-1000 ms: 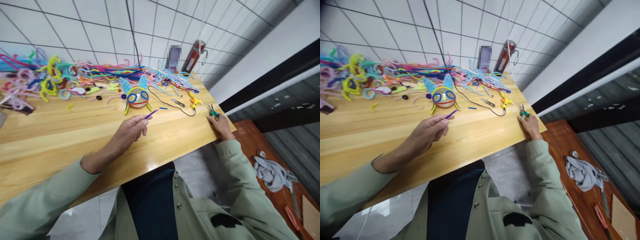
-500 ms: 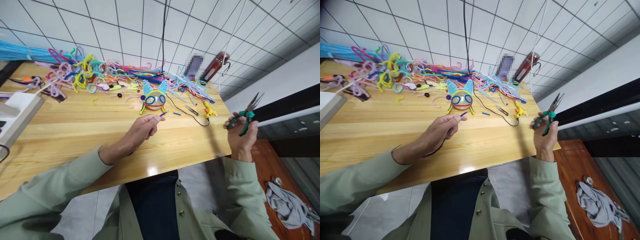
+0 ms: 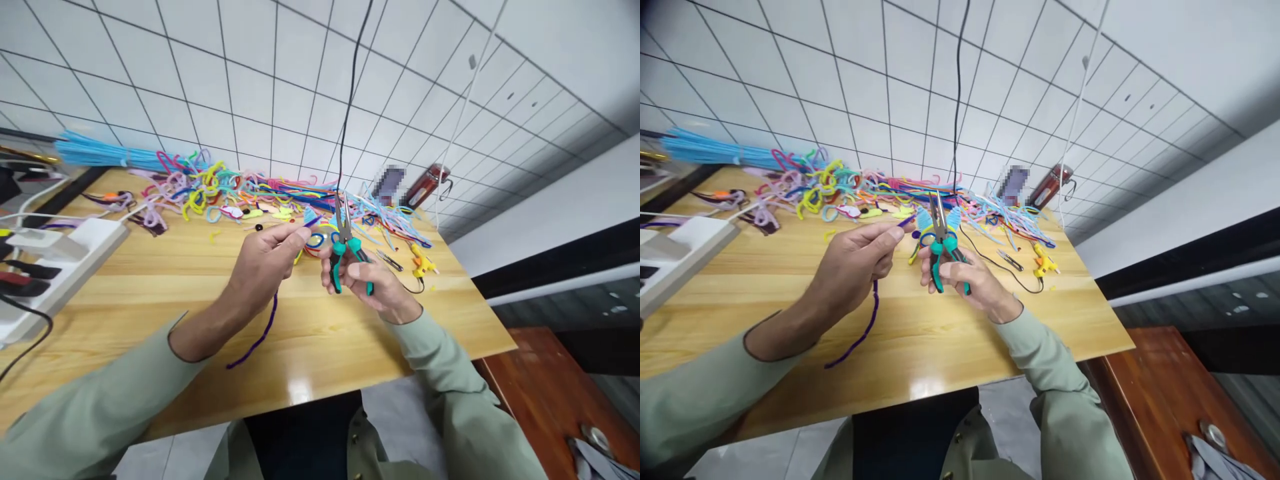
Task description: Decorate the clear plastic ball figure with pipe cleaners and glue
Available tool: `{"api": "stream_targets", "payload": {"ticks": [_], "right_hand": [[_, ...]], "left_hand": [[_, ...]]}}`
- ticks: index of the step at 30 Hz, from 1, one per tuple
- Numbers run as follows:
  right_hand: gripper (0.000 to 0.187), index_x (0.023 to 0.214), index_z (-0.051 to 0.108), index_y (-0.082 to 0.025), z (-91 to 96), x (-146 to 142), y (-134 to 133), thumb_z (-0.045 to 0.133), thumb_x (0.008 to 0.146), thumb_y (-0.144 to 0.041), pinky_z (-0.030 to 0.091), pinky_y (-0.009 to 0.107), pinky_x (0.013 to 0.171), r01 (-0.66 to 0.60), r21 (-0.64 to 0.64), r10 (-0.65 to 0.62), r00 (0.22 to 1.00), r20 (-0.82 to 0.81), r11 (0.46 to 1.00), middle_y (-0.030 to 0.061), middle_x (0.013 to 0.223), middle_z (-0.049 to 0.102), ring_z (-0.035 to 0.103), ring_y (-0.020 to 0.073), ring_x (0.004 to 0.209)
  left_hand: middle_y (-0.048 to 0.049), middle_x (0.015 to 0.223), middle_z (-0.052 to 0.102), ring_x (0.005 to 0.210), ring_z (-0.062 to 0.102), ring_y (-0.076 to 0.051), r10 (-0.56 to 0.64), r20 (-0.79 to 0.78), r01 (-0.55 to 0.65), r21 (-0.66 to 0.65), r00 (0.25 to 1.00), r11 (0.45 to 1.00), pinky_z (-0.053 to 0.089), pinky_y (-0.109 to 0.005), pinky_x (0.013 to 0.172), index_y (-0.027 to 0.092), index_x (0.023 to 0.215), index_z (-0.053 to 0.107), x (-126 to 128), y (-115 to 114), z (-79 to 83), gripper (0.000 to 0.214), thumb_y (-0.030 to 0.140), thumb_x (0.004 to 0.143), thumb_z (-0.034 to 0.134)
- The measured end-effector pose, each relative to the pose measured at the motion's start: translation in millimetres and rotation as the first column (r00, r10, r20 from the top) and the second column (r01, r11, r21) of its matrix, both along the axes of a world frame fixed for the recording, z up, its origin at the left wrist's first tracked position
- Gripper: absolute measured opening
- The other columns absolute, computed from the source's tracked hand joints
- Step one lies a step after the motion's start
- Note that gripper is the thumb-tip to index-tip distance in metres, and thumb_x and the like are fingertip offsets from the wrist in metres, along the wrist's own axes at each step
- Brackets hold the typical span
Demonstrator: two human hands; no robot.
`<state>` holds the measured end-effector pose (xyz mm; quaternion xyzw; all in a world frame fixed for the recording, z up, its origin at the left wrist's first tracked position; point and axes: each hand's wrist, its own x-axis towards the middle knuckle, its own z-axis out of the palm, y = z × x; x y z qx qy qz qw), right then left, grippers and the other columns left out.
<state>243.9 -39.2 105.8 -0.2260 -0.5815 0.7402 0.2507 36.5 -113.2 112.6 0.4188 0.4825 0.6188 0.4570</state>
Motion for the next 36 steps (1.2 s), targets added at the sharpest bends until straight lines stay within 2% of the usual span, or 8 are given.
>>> {"api": "stream_targets", "payload": {"ticks": [6, 9, 12, 17, 20, 26, 33, 36], "right_hand": [[0.032, 0.113, 0.074, -0.021, -3.5, -22, 9, 0.079, 0.082, -0.029, 0.059, 0.037, 0.09, 0.108, 0.29, -0.142, 0.985, 0.097, 0.951, 0.0064, 0.114, 0.082, 0.076, 0.0207, 0.097], [0.031, 0.114, 0.074, -0.021, -7.0, -25, 13, 0.074, 0.085, -0.032, 0.059, 0.04, 0.095, 0.103, 0.347, -0.162, 0.976, 0.146, 0.932, 0.0066, 0.116, 0.082, 0.076, 0.0221, 0.1], [0.03, 0.113, 0.073, -0.021, -9.1, -25, 15, 0.072, 0.086, -0.034, 0.059, 0.042, 0.097, 0.089, 0.378, -0.168, 0.969, 0.182, 0.922, 0.0067, 0.114, 0.082, 0.075, 0.0232, 0.102], [0.019, 0.101, 0.069, -0.022, -10.6, -25, 13, 0.07, 0.086, -0.034, 0.058, 0.042, 0.098, 0.083, 0.5, -0.204, 0.96, 0.193, 0.862, 0.0043, 0.104, 0.077, 0.07, 0.0217, 0.097], [0.017, 0.097, 0.064, -0.023, -11.9, -27, 11, 0.069, 0.086, -0.034, 0.058, 0.04, 0.094, 0.073, 0.533, -0.211, 0.956, 0.203, 0.843, 0.0027, 0.1, 0.074, 0.068, 0.0207, 0.094], [0.02, 0.103, 0.066, -0.024, -15.2, -29, 10, 0.067, 0.086, -0.033, 0.056, 0.039, 0.092, 0.074, 0.599, -0.257, 0.94, 0.225, 0.797, 0.0016, 0.098, 0.072, 0.068, 0.0205, 0.093], [0.021, 0.105, 0.068, -0.023, -17.1, -28, 12, 0.065, 0.087, -0.033, 0.054, 0.035, 0.085, 0.044, 0.588, -0.237, 0.937, 0.256, 0.808, 0.0018, 0.098, 0.073, 0.066, 0.0186, 0.087], [0.021, 0.105, 0.069, -0.023, -16.4, -28, 12, 0.063, 0.088, -0.035, 0.052, 0.035, 0.083, 0.032, 0.634, -0.272, 0.919, 0.285, 0.773, 0.0022, 0.098, 0.072, 0.064, 0.0188, 0.086]], "left_hand": [[0.0049, 0.061, 0.041, 0.055, 0.028, -0.011, 0.038, -0.172, -0.02, 0.103, 0.984, 0.995, 0.024, -0.027, 0.051, 0.02, 0.07, 0.06, -7, 1, 5.9, 0.035, 0.039, 0.098, 0.061], [0.0048, 0.057, 0.041, 0.055, 0.032, -0.011, 0.071, -0.234, -0.038, 0.144, 0.97, 0.989, 0.029, -0.027, 0.054, 0.02, 0.062, 0.053, -7, 3, 5.7, 0.039, 0.033, 0.098, 0.059], [0.0045, 0.054, 0.046, 0.055, 0.037, -0.011, 0.109, -0.276, -0.065, 0.165, 0.955, 0.984, 0.036, -0.026, 0.058, 0.019, 0.062, 0.061, -6, 5, 5.1, 0.037, 0.03, 0.097, 0.059], [0.0004, 0.066, 0.069, 0.062, 0.056, -0.013, 0.12, -0.309, -0.072, 0.162, 0.943, 0.984, 0.044, -0.025, 0.064, 0.017, 0.072, 0.077, -5, 7, -1.1, 0.032, 0.029, 0.096, 0.06], [-0.0003, 0.07, 0.073, 0.069, 0.063, -0.015, 0.114, -0.352, -0.055, 0.174, 0.929, 0.983, 0.046, -0.026, 0.068, 0.018, 0.069, 0.074, -5, 8, -7.7, 0.034, 0.03, 0.098, 0.059], [0.0, 0.069, 0.071, 0.069, 0.061, -0.016, 0.153, -0.411, -0.073, 0.203, 0.899, 0.976, 0.045, -0.027, 0.068, 0.019, 0.066, 0.069, -5, 8, -12.6, 0.037, 0.033, 0.099, 0.06], [0.0005, 0.07, 0.072, 0.071, 0.066, -0.016, 0.071, -0.374, -0.013, 0.154, 0.925, 0.988, 0.048, -0.026, 0.07, 0.019, 0.07, 0.073, -8, 11, -12.1, 0.035, 0.034, 0.098, 0.059], [0.0006, 0.066, 0.069, 0.07, 0.064, -0.017, 0.065, -0.395, -0.009, 0.142, 0.916, 0.99, 0.048, -0.027, 0.068, 0.02, 0.067, 0.071, -11, 12, -13.0, 0.035, 0.036, 0.096, 0.06]]}}
